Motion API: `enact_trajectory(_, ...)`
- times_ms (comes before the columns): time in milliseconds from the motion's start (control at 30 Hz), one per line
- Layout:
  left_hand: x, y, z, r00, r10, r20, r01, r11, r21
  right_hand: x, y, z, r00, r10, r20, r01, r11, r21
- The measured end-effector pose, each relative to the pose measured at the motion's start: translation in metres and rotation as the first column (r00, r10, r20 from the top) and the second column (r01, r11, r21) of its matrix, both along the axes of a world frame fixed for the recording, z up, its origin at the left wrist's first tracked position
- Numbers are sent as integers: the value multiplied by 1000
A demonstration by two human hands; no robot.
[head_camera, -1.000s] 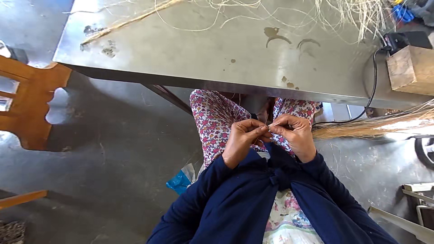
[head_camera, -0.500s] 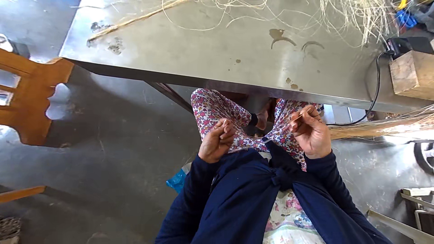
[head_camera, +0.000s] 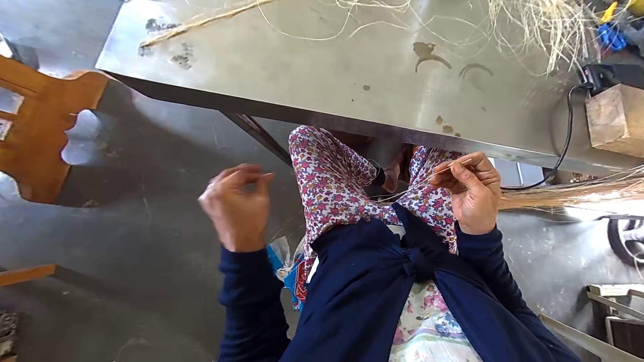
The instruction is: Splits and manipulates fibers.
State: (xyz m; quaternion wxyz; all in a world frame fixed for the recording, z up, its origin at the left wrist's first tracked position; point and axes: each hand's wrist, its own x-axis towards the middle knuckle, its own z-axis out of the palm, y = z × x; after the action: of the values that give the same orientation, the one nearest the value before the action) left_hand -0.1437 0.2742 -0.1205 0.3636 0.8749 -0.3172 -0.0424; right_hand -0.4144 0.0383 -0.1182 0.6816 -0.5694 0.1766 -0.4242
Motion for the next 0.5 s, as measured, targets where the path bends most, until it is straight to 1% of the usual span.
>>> enact_trajectory(33,-14,-16,7,993,-120,-20,117,985,-125,3,1,1,1000,6,-7,-6,1000,-16)
enact_trajectory(100,-39,-45,8,924,-373,-87,328,887,-324,8,4,4,1000,13,-22,-14,999,-40)
enact_trajectory(133,-47,-56,6,866,-484,-125,407,828,-387,9,4,5,999,19,-30,-20,999,-50)
enact_trajectory(200,-53,-70,1,745,-640,-186,523,735,-431,9,4,7,999,24,-29,-26,998,-56)
enact_trajectory(300,-51,-80,-8,599,-759,-256,648,647,-402,7,3,6,1000,16,-22,-17,999,-46)
enact_trajectory(367,-51,-84,-12,526,-789,-317,679,614,-402,6,2,5,1000,9,-18,-10,999,-38)
enact_trajectory(500,-65,-85,-17,493,-760,-423,585,650,-486,4,2,5,1000,-6,-12,5,1000,-23)
